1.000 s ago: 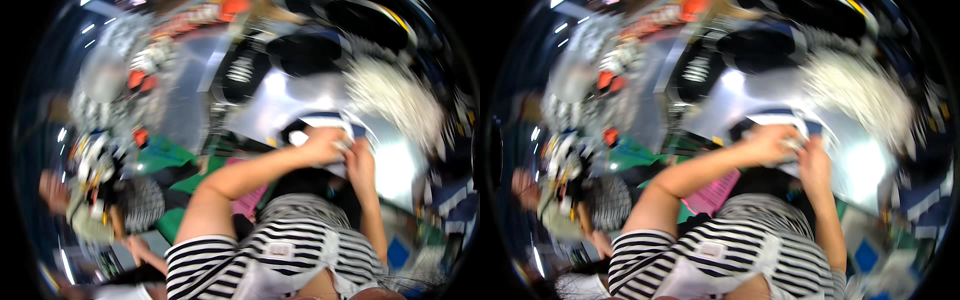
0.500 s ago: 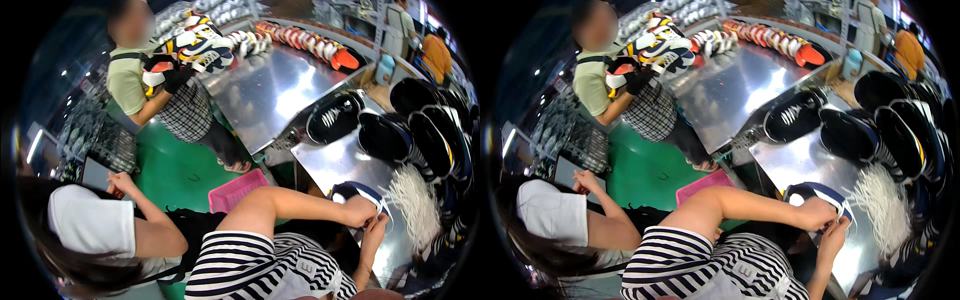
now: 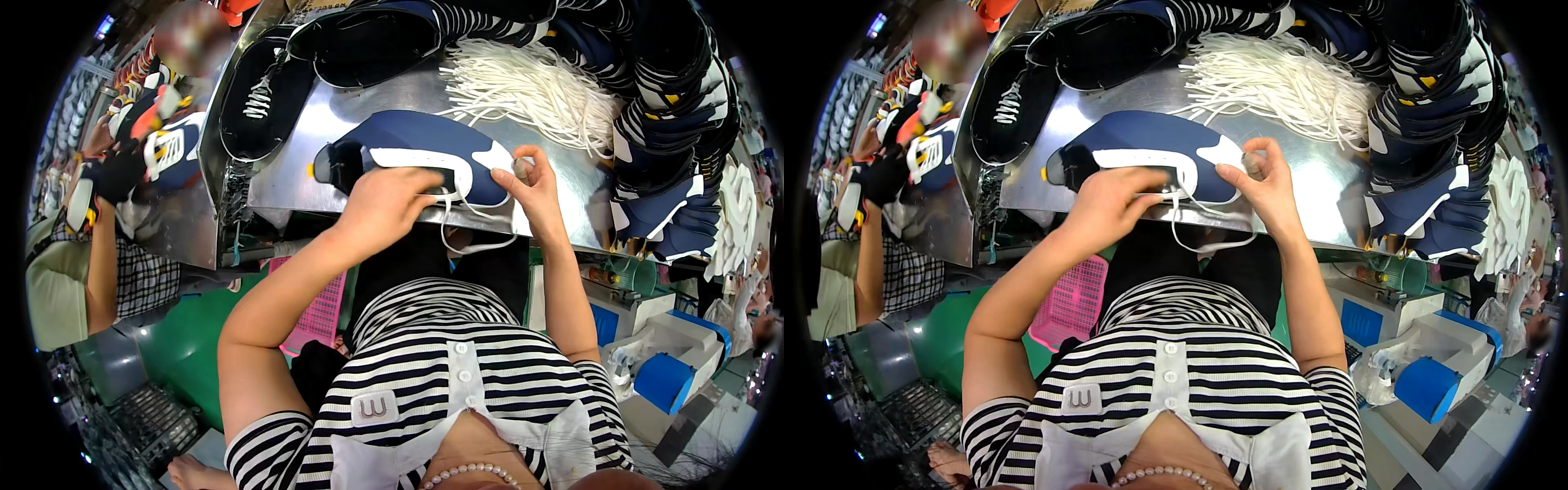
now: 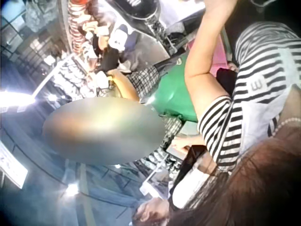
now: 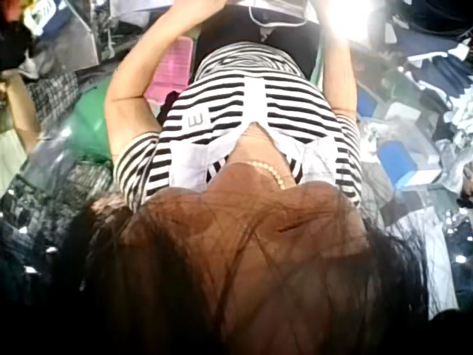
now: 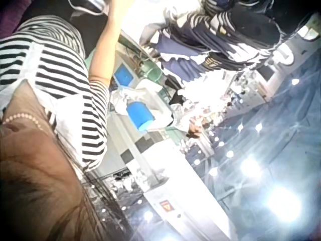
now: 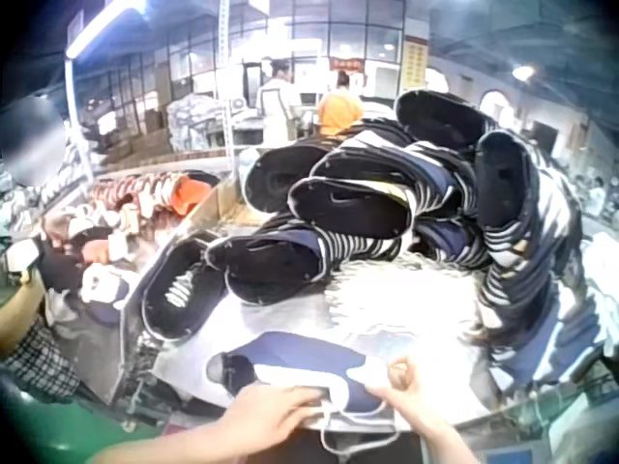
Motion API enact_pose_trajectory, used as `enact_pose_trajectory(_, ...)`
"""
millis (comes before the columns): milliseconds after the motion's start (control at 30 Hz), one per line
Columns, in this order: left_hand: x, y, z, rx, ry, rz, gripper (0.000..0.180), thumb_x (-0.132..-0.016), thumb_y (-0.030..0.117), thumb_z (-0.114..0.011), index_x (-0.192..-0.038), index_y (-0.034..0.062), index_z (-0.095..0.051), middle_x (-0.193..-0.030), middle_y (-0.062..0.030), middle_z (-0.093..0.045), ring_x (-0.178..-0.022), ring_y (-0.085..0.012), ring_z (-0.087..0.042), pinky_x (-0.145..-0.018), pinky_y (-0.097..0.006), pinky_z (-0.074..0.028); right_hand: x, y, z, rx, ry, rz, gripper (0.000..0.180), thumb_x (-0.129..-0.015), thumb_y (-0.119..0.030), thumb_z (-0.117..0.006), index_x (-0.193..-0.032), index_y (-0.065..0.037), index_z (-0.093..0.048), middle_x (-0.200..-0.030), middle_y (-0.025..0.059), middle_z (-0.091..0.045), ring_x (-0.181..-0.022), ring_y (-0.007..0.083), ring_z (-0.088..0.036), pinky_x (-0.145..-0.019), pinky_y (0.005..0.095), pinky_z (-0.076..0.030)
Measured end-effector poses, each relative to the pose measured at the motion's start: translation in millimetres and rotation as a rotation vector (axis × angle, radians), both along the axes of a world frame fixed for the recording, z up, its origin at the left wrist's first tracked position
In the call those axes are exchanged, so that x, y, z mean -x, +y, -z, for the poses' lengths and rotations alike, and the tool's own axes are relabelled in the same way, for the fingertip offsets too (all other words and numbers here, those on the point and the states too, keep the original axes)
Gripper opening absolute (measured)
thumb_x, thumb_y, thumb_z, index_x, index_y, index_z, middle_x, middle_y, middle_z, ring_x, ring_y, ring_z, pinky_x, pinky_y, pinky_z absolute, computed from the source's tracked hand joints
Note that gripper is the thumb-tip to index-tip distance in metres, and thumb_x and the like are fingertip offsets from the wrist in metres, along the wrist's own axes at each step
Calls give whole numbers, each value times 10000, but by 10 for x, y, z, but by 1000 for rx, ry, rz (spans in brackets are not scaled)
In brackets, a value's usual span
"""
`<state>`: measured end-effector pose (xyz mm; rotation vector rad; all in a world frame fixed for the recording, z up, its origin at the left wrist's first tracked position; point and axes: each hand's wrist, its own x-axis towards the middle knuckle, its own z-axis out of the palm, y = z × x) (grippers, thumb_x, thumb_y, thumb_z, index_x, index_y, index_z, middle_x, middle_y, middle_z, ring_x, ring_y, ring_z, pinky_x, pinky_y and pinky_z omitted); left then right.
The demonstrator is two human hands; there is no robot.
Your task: The person laces a blue and white shoe by threading a white lace through the eyelets and tying it. They repeat this process on a second shoe, then place the finished pair into a pink basket.
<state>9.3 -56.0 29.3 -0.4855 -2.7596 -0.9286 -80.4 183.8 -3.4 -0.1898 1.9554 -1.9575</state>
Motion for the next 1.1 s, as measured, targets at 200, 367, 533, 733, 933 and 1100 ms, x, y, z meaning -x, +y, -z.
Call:
enact_pose_trajectory(200,176,-214,-2,-515,-1083,-165,420,-964,353,-621,-1232,31,-642,-1216,-82,-652,-1117,-153,-574,-984,-279,-418,-124,-314,86,-10,168,12,465,-822,-92,-790,-1162,-46,-476,-965,94,-666,-849,113,-612,-709,237,-492)
enact_pose_trajectory(367,397,-225,195,-662,-1111,-160,193,-870,216,-713,-970,52,-734,-947,-48,-711,-926,-139,-626,-847,-278,-469,-51,-380,178,-72,114,67,432,-835,-122,-782,-1147,-38,-496,-976,106,-660,-845,113,-610,-710,245,-492)
enact_pose_trajectory(533,532,-287,216,-69,-426,-241,157,-819,209,-689,-858,79,-767,-809,-129,-713,-790,-318,-676,-736,-399,-514,10,-350,153,-10,-161,134,391,-859,-133,-758,-1134,-26,-502,-955,140,-652,-797,140,-630,-662,254,-511)
enact_pose_trajectory(733,579,-284,297,-257,-545,-58,146,-790,189,-725,-858,66,-764,-824,-127,-720,-782,-277,-681,-758,-351,-515,57,-312,222,-20,-228,52,401,-866,-180,-758,-1145,-48,-503,-943,117,-629,-794,138,-614,-644,253,-504)
enact_pose_trajectory(933,561,-252,157,-135,-523,-117,129,-805,135,-694,-849,22,-737,-818,-139,-703,-791,-313,-665,-747,-376,-507,11,-212,198,-168,-72,-55,477,-818,-262,-805,-1150,-72,-520,-932,72,-600,-852,140,-559,-733,272,-461)
enact_pose_trajectory(1100,354,-413,-92,19,-64,-140,67,-839,30,-656,-827,-4,-599,-789,-137,-578,-708,-305,-586,-652,-392,-453,23,-68,229,-100,-64,-70,446,-829,-262,-797,-1144,-71,-546,-950,72,-611,-841,127,-554,-722,260,-454)
